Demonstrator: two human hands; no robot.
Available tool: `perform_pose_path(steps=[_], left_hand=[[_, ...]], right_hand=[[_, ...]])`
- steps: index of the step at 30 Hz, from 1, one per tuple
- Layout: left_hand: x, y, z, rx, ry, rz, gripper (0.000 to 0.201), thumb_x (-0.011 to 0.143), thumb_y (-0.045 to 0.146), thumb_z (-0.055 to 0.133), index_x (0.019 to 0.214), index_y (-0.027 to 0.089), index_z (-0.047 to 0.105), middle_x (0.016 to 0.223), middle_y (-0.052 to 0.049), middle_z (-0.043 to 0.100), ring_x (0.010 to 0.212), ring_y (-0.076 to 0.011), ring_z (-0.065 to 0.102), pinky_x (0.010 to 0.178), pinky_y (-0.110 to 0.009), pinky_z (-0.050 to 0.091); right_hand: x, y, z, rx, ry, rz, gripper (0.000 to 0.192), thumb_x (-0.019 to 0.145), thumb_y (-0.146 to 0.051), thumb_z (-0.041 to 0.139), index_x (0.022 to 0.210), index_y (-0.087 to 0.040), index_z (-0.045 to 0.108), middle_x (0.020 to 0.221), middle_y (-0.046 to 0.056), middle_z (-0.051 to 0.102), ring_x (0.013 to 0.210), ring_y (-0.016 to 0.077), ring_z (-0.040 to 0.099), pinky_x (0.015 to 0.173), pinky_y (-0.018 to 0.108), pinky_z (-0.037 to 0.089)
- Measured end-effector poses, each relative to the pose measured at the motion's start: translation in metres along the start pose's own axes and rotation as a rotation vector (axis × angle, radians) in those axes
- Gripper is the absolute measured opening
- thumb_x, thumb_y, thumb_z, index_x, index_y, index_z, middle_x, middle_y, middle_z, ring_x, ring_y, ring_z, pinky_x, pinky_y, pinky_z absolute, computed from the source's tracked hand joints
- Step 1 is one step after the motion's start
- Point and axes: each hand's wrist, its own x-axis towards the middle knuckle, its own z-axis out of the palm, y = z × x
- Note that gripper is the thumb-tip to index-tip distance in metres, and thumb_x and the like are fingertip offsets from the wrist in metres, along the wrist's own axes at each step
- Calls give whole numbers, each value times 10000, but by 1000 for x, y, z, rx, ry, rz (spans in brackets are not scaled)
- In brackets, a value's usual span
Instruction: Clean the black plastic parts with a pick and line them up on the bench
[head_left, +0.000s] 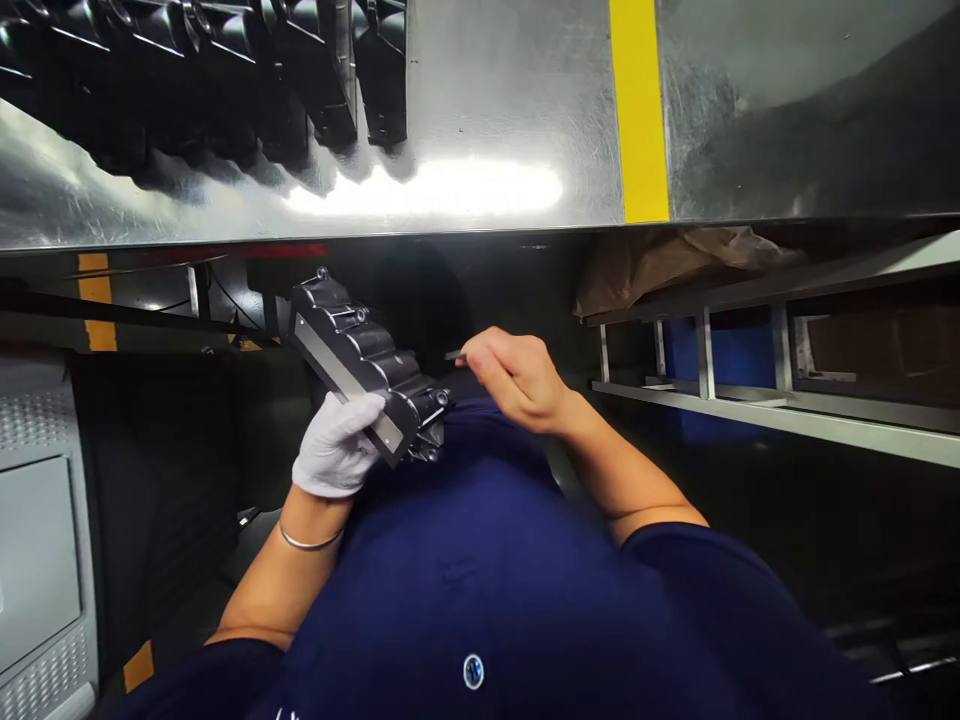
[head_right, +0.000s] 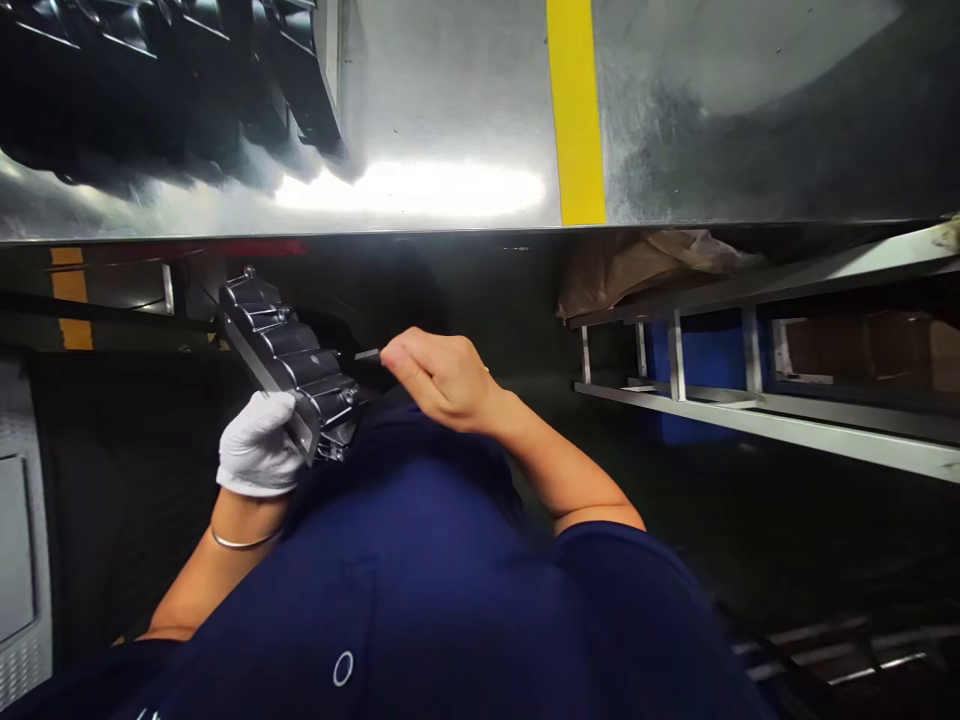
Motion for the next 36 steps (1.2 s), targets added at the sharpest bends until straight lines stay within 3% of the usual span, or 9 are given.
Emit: perform_pose_path(steps=[2,5,8,11,14,19,26,31,36], left_hand=[[-1,-1,-3,80,-80,-8,211,567,152,776,759,193,698,909,-54,750,799,-233,710,724,-305,607],[-2,-2,-6,167,-148,-31,359,565,210,808,911,188,716,956,-72,745,855,-266,703,759,-352,597],[-1,-5,-7,179,-146,-70,322,569,246,814,864,177,706,852,-49,734,735,-220,695,664,-313,586],[-1,-7,-2,164,-69,-65,221,569,228,791,747,173,673,691,-9,689,572,-151,644,564,-253,561],[-3,-7,7,102,36,-22,139,587,115,721,633,192,616,609,21,655,543,-118,633,560,-199,554],[-5,-6,16,-8,152,-71,216,672,23,615,566,208,579,612,21,672,599,-136,673,620,-215,579],[-2,-8,16,-95,243,-159,111,775,88,605,802,173,672,796,-7,730,797,-141,710,882,-259,566],[-2,-4,21,-142,280,-229,235,862,73,493,739,191,655,717,-4,713,883,-149,715,844,-227,577],[-2,-2,13,-112,298,-251,198,872,109,532,903,206,702,856,-11,748,1057,-190,675,841,-255,580]], right_hand=[[2,-5,-2,23,-91,-177,449,973,-514,379,804,-155,591,681,16,582,605,103,525,578,228,401],[6,-10,-4,-51,-141,-317,544,874,-655,467,686,-154,569,584,-12,492,543,98,442,514,234,323],[8,-10,-4,-106,-139,-365,553,886,-631,471,583,-169,503,538,-32,413,519,92,381,501,241,268],[6,-6,-3,-165,-74,-390,539,893,-591,500,548,-179,461,532,-38,380,515,92,354,503,252,232],[5,-3,-1,-207,-8,-376,497,864,-595,546,600,-176,505,557,-28,418,535,99,379,516,256,245],[5,0,0,-293,17,-284,529,844,-666,505,638,-180,540,585,-9,457,566,116,396,537,265,272],[6,4,4,-357,46,-262,502,904,-596,470,633,-180,541,601,2,471,583,124,402,550,275,274],[7,4,7,-363,7,-229,524,940,-567,419,597,-183,515,581,0,464,567,120,406,544,271,272],[13,3,-2,-180,-29,-199,454,1024,-368,277,739,-173,572,637,6,540,581,104,476,575,245,342]])
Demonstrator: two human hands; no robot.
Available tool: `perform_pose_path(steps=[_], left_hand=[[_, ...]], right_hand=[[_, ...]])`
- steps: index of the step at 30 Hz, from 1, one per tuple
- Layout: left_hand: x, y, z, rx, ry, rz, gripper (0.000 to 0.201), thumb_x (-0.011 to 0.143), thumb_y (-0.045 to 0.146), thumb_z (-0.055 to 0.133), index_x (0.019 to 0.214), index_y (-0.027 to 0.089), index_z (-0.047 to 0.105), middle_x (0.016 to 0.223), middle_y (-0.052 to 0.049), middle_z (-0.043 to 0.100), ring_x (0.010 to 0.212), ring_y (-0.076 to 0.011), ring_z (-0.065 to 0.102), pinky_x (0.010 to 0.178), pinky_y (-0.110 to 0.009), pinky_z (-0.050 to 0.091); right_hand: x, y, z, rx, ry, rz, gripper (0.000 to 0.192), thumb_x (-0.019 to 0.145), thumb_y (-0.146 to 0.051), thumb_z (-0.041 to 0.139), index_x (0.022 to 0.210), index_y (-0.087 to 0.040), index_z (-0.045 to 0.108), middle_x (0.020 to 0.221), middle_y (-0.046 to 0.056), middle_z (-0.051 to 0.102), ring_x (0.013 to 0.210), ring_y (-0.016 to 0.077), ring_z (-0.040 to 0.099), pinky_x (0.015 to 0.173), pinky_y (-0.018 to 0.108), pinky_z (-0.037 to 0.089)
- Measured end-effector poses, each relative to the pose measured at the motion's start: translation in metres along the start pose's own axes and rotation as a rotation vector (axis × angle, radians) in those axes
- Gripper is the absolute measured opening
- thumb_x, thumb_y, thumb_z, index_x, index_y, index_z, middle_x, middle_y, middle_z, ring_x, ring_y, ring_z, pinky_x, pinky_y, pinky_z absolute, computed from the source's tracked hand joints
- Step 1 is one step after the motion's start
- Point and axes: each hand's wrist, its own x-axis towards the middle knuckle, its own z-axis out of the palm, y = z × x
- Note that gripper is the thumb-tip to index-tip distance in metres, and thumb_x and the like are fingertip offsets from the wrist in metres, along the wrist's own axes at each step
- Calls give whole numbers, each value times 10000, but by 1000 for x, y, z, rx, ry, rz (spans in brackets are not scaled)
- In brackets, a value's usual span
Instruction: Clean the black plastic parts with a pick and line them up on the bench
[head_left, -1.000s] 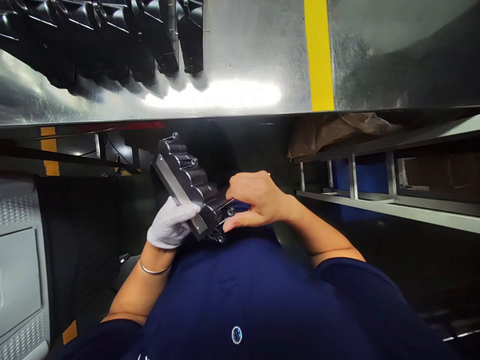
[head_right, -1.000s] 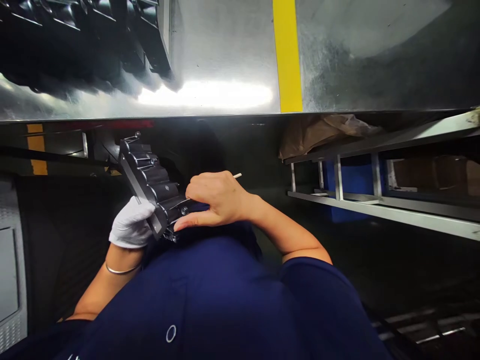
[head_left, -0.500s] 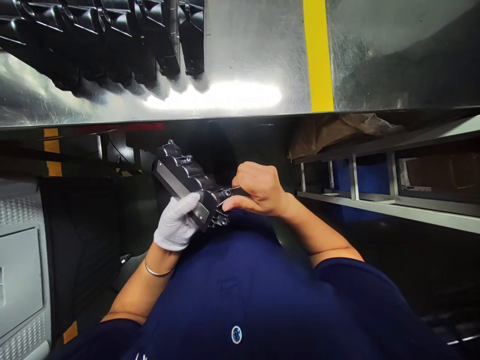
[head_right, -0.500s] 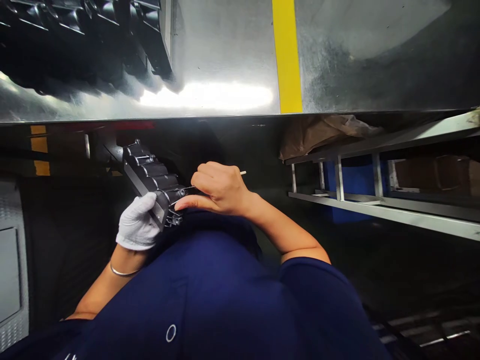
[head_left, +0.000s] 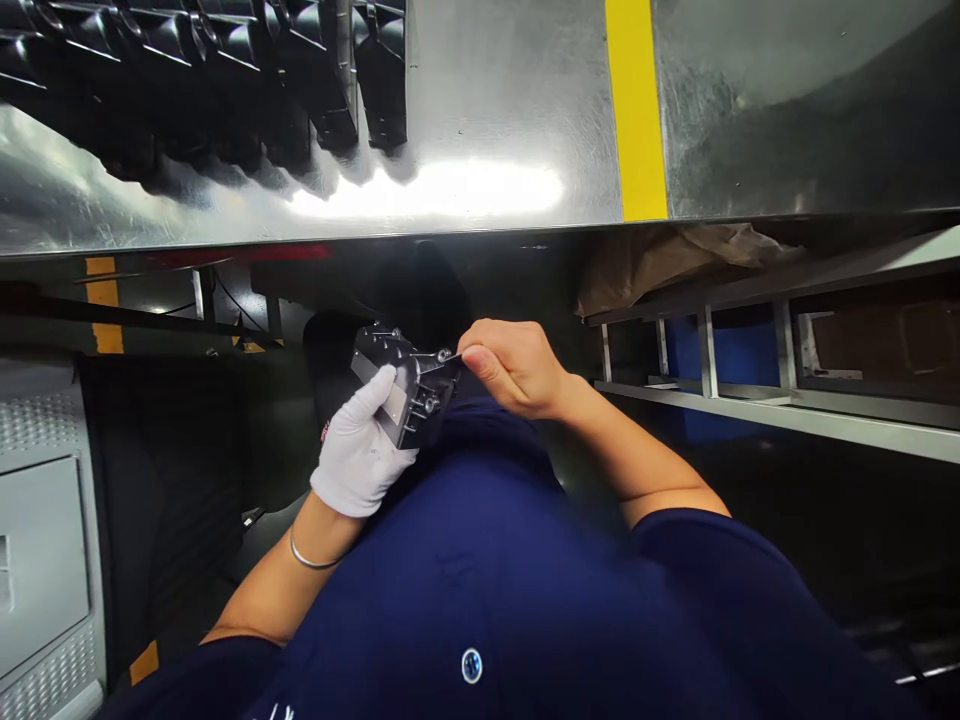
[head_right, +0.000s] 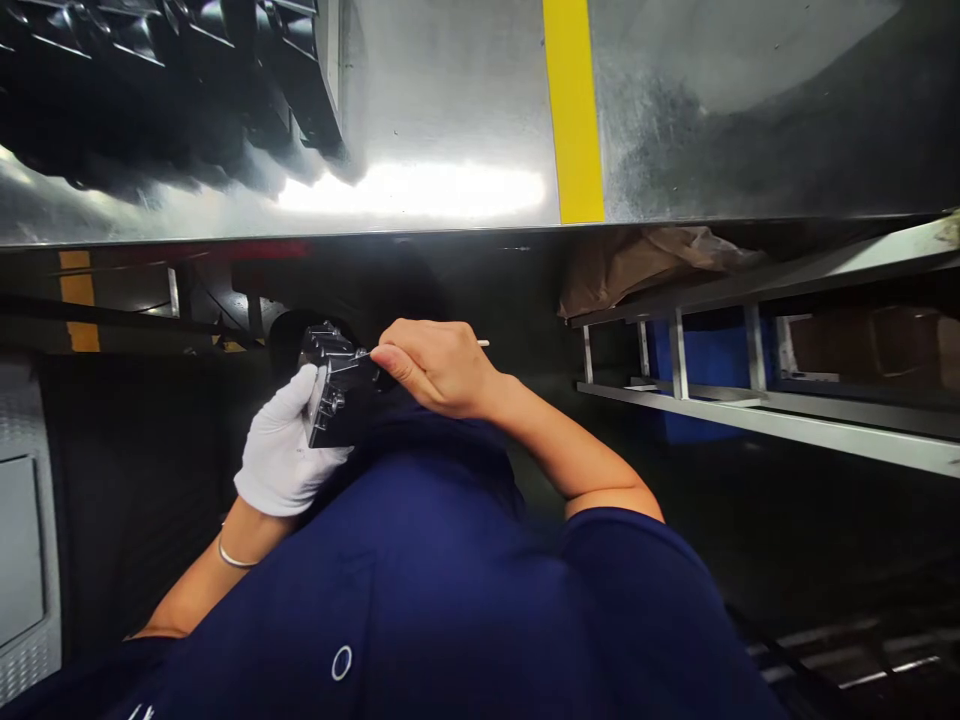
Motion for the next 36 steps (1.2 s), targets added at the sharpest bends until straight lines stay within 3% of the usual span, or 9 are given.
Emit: perform_pose_path(steps=[7,11,18,23,24,25,28,30,36], left_hand=[[-1,0,-1,6,11,-23,189,868,130,555,961,197,706,926,-41,753,1049,-185,676,812,-217,574],[-1,-1,-4,17,-32,-40,182,874,145,554,968,179,705,937,-49,750,1082,-166,661,825,-174,554],[-1,-11,-8,-19,-70,-97,160,866,143,558,855,195,709,907,-44,756,1049,-203,686,775,-222,590],[0,-7,-4,13,-46,-104,165,878,192,559,880,185,723,870,-39,763,940,-220,721,790,-278,605],[2,-3,-4,3,-24,-44,166,878,189,558,890,197,724,883,-27,764,962,-211,715,804,-270,600],[3,1,-4,-1,-4,32,163,873,184,566,904,214,723,903,-13,764,1002,-204,703,823,-263,592],[5,11,-6,45,11,189,171,849,181,613,963,257,716,997,9,753,1153,-200,631,893,-260,562],[5,12,-5,48,17,175,166,856,190,611,965,255,718,1018,5,749,1189,-192,605,887,-234,554],[1,5,6,-95,40,119,222,906,167,508,876,243,715,924,-5,753,1169,-147,609,841,-160,539]], right_hand=[[10,9,-18,-236,-74,-77,476,952,-494,453,618,-183,588,536,-9,466,531,107,426,509,276,222],[14,13,-24,-179,-191,-86,536,942,-563,418,585,-193,566,509,-16,433,505,106,412,512,283,215],[12,22,-34,180,-428,-7,531,938,-515,469,528,-184,526,498,-29,456,482,75,396,518,251,277],[11,22,-45,721,-870,78,500,825,-568,618,544,-154,624,476,-37,495,448,49,393,478,216,319],[11,22,-45,776,-864,132,493,818,-575,621,577,-146,657,478,-34,505,449,50,398,475,216,328],[10,21,-43,793,-775,211,491,834,-575,600,625,-139,688,482,-34,506,452,53,402,475,217,335],[6,16,-29,715,-292,445,499,911,-552,496,771,-137,735,515,-35,492,485,64,420,489,222,356],[5,11,-15,682,-90,490,487,913,-559,485,839,-152,742,577,-28,510,534,74,451,514,223,383],[5,-7,16,705,80,549,446,858,-571,561,753,-155,680,693,-12,571,628,80,502,604,225,431]])
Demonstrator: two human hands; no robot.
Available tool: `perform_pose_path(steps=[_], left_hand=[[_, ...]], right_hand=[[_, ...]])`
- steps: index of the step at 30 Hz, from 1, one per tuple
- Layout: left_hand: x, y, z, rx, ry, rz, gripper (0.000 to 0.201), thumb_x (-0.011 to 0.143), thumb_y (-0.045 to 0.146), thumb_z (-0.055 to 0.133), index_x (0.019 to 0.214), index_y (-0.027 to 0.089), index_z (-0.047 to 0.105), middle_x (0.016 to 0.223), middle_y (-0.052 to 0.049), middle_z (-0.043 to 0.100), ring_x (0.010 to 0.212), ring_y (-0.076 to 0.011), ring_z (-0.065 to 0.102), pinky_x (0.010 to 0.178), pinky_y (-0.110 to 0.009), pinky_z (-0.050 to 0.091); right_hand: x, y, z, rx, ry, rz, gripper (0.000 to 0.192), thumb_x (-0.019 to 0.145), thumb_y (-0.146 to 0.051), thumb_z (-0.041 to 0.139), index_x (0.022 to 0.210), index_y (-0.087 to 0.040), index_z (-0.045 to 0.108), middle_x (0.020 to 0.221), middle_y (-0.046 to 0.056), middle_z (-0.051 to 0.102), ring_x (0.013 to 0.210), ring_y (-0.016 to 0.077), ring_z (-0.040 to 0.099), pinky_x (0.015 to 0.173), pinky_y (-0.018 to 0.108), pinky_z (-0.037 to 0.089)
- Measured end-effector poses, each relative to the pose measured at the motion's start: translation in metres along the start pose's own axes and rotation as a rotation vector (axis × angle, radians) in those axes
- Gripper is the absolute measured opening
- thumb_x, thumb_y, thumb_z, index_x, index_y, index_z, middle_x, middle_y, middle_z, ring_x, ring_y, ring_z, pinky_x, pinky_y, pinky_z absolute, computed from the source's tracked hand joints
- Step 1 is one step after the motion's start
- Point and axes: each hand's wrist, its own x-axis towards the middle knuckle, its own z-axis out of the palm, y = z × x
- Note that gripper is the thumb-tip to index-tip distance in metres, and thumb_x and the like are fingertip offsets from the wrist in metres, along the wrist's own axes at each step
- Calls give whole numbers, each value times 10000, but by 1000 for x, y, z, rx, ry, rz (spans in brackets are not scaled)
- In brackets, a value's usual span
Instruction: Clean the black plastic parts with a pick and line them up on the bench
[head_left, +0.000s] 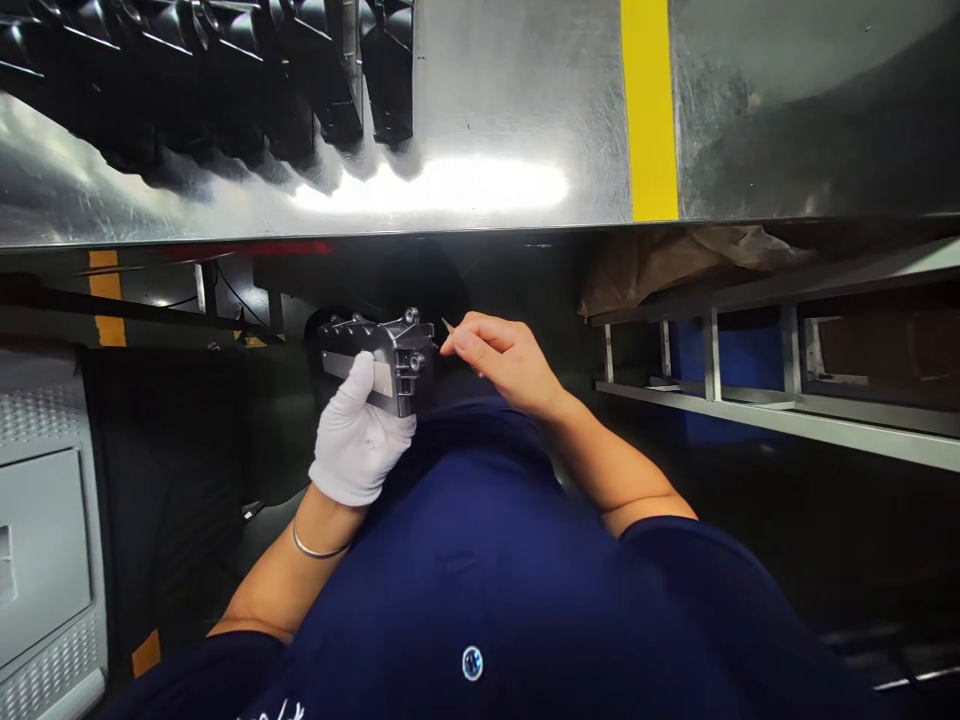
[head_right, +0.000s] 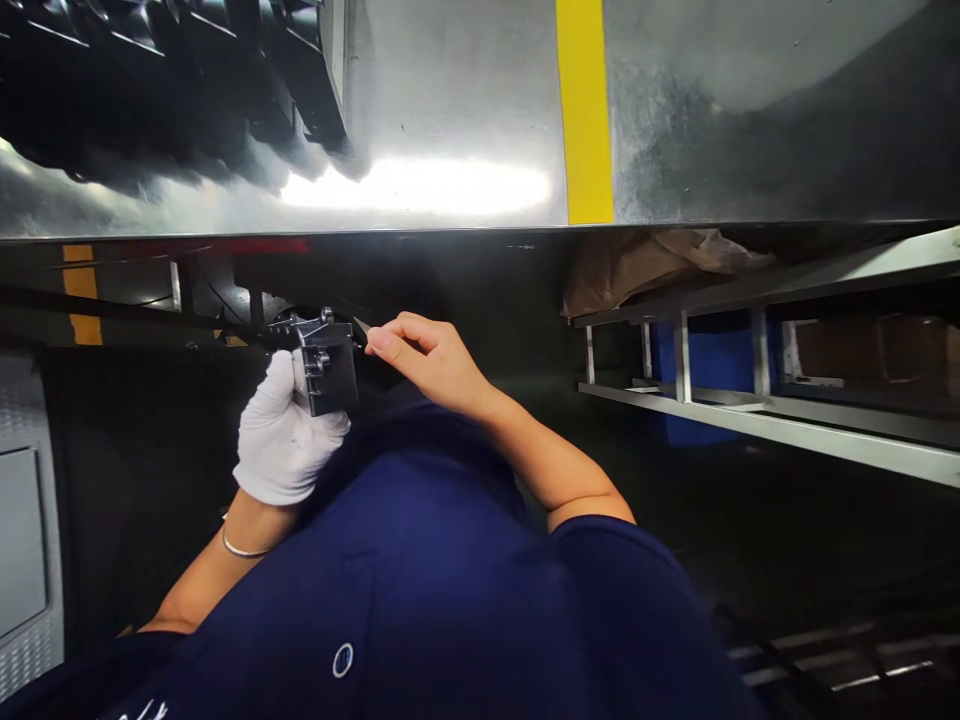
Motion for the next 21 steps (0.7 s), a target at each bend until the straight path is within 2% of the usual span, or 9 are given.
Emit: perform_pose_path(steps=[4,9,11,13,16,18,21], left_hand=[[-1,-4,3,-22,-74,2,243,925,173,471,888,232,704,933,-20,749,1152,-167,623,870,-201,549],[-5,-10,2,34,-51,-83,239,905,145,494,802,222,695,857,-11,748,1149,-158,628,874,-187,546],[-5,-11,1,79,-53,-60,211,893,153,517,810,223,698,881,-11,752,1191,-155,600,895,-173,532],[-3,-10,-2,141,-67,29,169,891,202,538,879,227,705,971,-20,752,1246,-169,559,924,-193,526],[-1,-10,-5,232,-105,152,178,880,317,572,964,231,703,1110,-38,725,1294,-213,516,964,-271,530],[1,-10,-6,268,-127,185,196,860,362,599,964,235,707,1160,-39,708,1320,-224,488,983,-292,524],[2,-12,-6,284,-116,170,164,837,362,630,918,250,719,1192,-13,696,1373,-207,415,997,-276,510]], right_hand=[[-5,3,13,58,24,85,471,835,-600,570,684,-154,596,594,-46,480,539,64,412,532,213,382],[-8,13,25,65,231,102,524,837,-676,495,690,-175,536,562,-57,418,520,70,389,505,214,364],[-10,13,27,52,269,75,521,842,-673,490,701,-175,547,579,-49,443,530,73,407,513,215,375],[-13,11,26,26,264,29,493,852,-641,508,722,-171,579,603,-38,481,543,74,422,526,217,385],[-16,8,24,-14,183,-14,444,866,-579,535,740,-161,617,625,-23,525,559,76,442,539,221,392],[-17,8,24,-29,149,-2,423,872,-547,542,740,-154,626,633,-17,542,569,78,454,539,222,392],[-18,9,27,-41,209,11,397,880,-514,546,739,-151,627,631,-17,549,569,79,459,529,220,385]])
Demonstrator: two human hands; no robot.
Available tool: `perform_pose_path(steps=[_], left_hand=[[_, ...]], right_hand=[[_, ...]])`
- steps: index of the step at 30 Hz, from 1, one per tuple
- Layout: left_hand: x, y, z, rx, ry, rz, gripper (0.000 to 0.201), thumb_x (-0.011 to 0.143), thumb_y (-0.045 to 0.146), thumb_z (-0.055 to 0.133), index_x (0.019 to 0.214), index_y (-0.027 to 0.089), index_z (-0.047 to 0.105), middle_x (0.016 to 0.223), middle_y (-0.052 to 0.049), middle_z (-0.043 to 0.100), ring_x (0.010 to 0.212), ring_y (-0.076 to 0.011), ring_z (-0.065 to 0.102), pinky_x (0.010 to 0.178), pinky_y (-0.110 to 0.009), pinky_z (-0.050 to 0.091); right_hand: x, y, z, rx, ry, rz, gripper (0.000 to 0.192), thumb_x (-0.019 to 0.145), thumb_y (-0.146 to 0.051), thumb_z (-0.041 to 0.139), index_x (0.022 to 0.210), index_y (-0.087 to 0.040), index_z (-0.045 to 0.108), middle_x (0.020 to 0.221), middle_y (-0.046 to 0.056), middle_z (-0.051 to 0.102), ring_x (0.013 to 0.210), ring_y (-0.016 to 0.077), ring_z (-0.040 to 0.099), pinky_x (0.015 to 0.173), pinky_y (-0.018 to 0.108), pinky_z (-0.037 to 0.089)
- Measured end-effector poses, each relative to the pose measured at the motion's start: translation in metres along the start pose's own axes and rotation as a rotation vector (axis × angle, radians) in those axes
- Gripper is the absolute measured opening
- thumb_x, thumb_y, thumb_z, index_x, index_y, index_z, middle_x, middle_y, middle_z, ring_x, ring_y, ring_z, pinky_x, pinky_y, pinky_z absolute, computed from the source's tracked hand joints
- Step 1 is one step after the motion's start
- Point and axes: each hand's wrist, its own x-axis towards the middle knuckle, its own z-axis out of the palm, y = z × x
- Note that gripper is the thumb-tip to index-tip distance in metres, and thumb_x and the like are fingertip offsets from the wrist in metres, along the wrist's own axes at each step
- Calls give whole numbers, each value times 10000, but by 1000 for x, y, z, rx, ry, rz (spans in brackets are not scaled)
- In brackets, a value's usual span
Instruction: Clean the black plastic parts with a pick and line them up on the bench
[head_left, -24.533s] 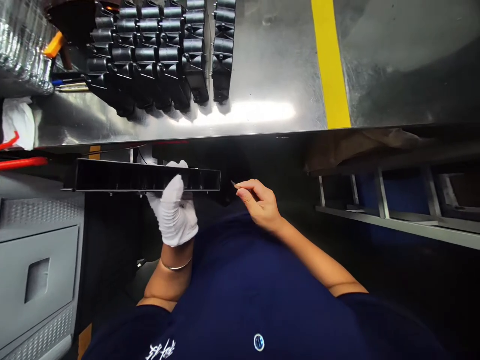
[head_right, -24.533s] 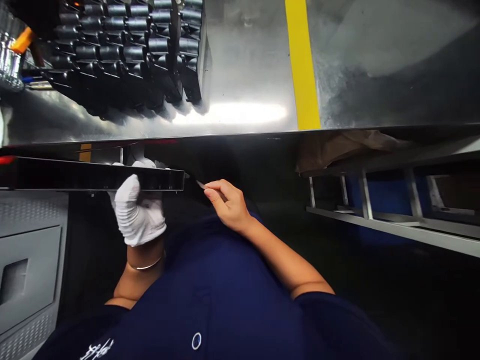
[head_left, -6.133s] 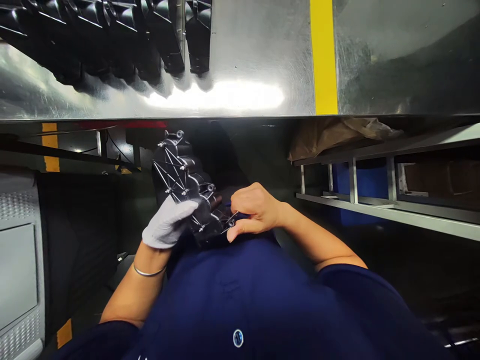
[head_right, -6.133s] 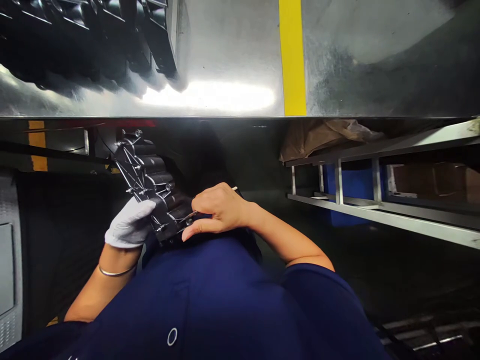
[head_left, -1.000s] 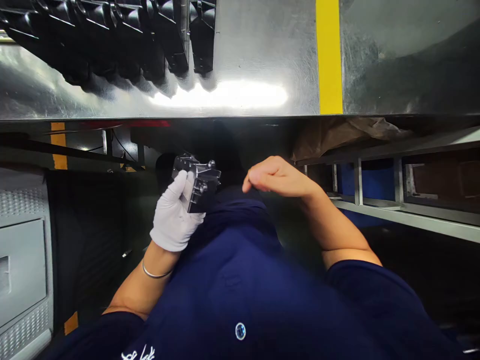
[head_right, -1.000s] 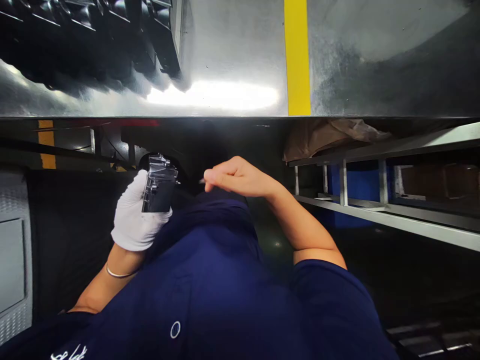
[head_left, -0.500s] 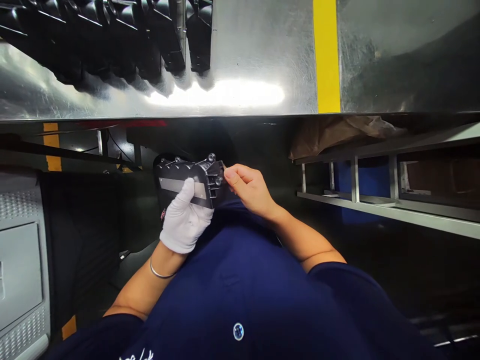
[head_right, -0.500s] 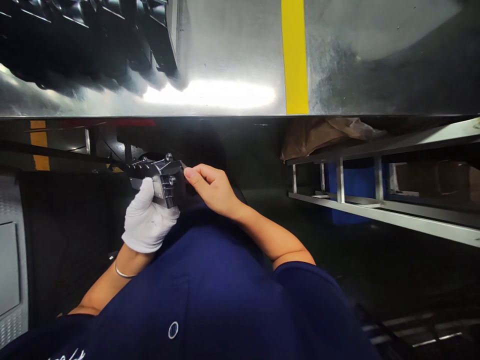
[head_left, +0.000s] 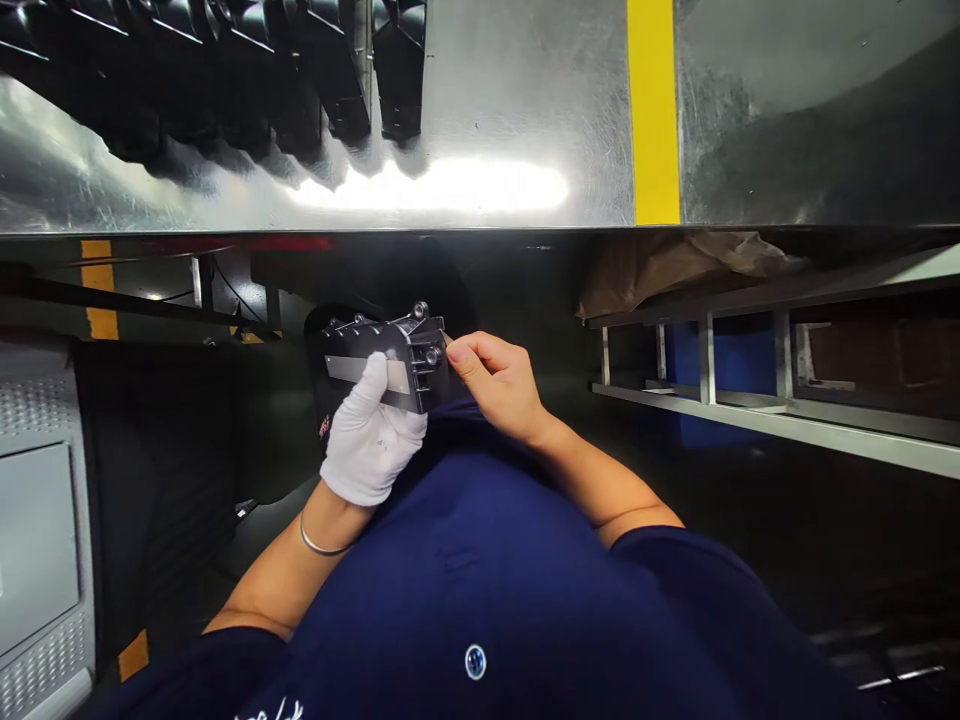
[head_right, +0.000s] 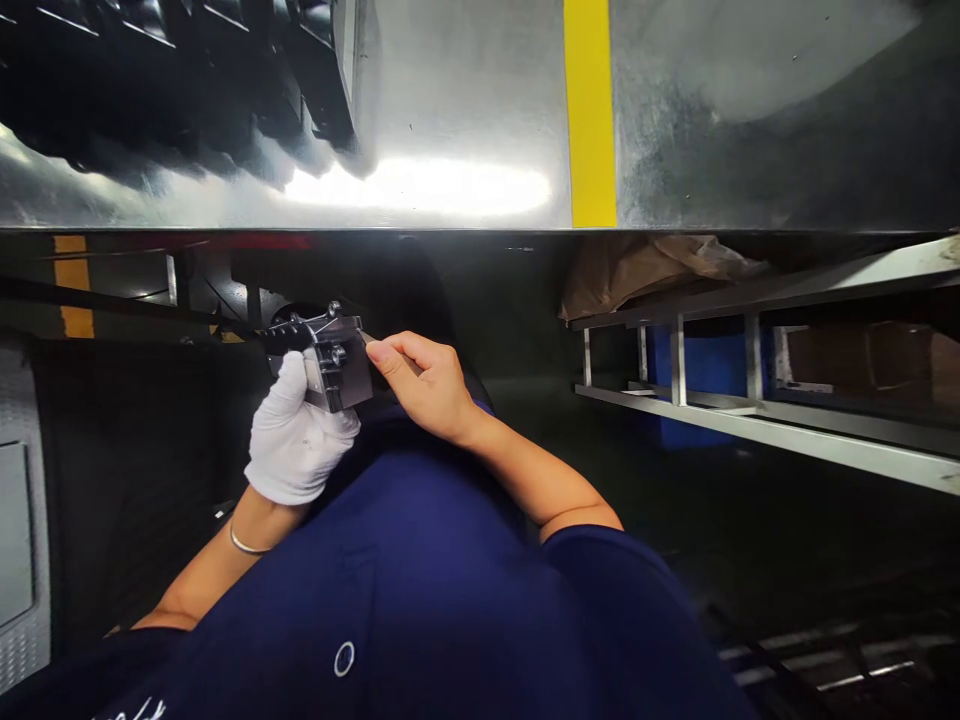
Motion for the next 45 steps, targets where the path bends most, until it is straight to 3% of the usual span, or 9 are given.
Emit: perform_pose_path(steps=[5,8,12,17,25,29,38,45], left_hand=[[1,-1,1,70,42,-16,182,851,356,601,935,264,734,1174,2,706,1397,-226,375,1003,-356,519],[3,-1,-4,136,51,6,216,857,371,586,969,262,734,1181,-13,704,1392,-263,380,970,-401,545],[4,1,-11,156,44,16,197,835,362,606,924,241,734,1189,-34,697,1366,-290,420,927,-375,573],[1,9,-8,76,-17,6,119,813,293,611,832,238,715,1104,-17,723,1333,-250,471,983,-320,542],[-4,13,1,26,-99,-30,142,755,345,684,844,234,689,1039,-30,735,1292,-254,518,985,-331,551],[-7,13,5,-30,-81,-53,74,791,280,633,830,236,677,1041,-9,736,1285,-220,527,993,-299,540],[-11,17,12,-49,-59,-112,196,867,251,516,974,217,677,1160,-23,710,1278,-205,534,990,-281,536],[-9,14,9,43,-61,-52,125,780,306,633,874,235,676,1152,-31,710,1296,-232,516,994,-311,539]], right_hand=[[-6,4,14,-46,200,-57,406,887,-534,524,740,-165,607,631,-21,542,564,83,462,539,229,396],[-7,6,16,-25,256,-69,404,905,-528,504,741,-169,592,605,-36,500,534,73,425,517,221,380],[-3,7,4,-60,93,-110,422,931,-529,458,773,-169,611,637,-20,543,576,84,487,561,227,424],[3,3,-17,-209,-96,-314,360,960,-406,460,768,-159,638,686,22,631,629,105,565,620,243,472],[5,-1,-23,-341,-75,-464,277,929,-287,536,731,-142,664,582,3,575,519,79,473,519,219,398],[5,-1,-23,-351,-58,-484,280,930,-286,536,730,-140,667,579,5,574,521,80,480,524,216,401],[5,0,-24,-321,-49,-483,272,929,-273,539,737,-134,670,596,10,595,528,78,496,522,207,413],[9,7,-24,-323,-82,-494,288,939,-301,517,753,-157,683,632,22,640,556,94,555,548,218,448]])
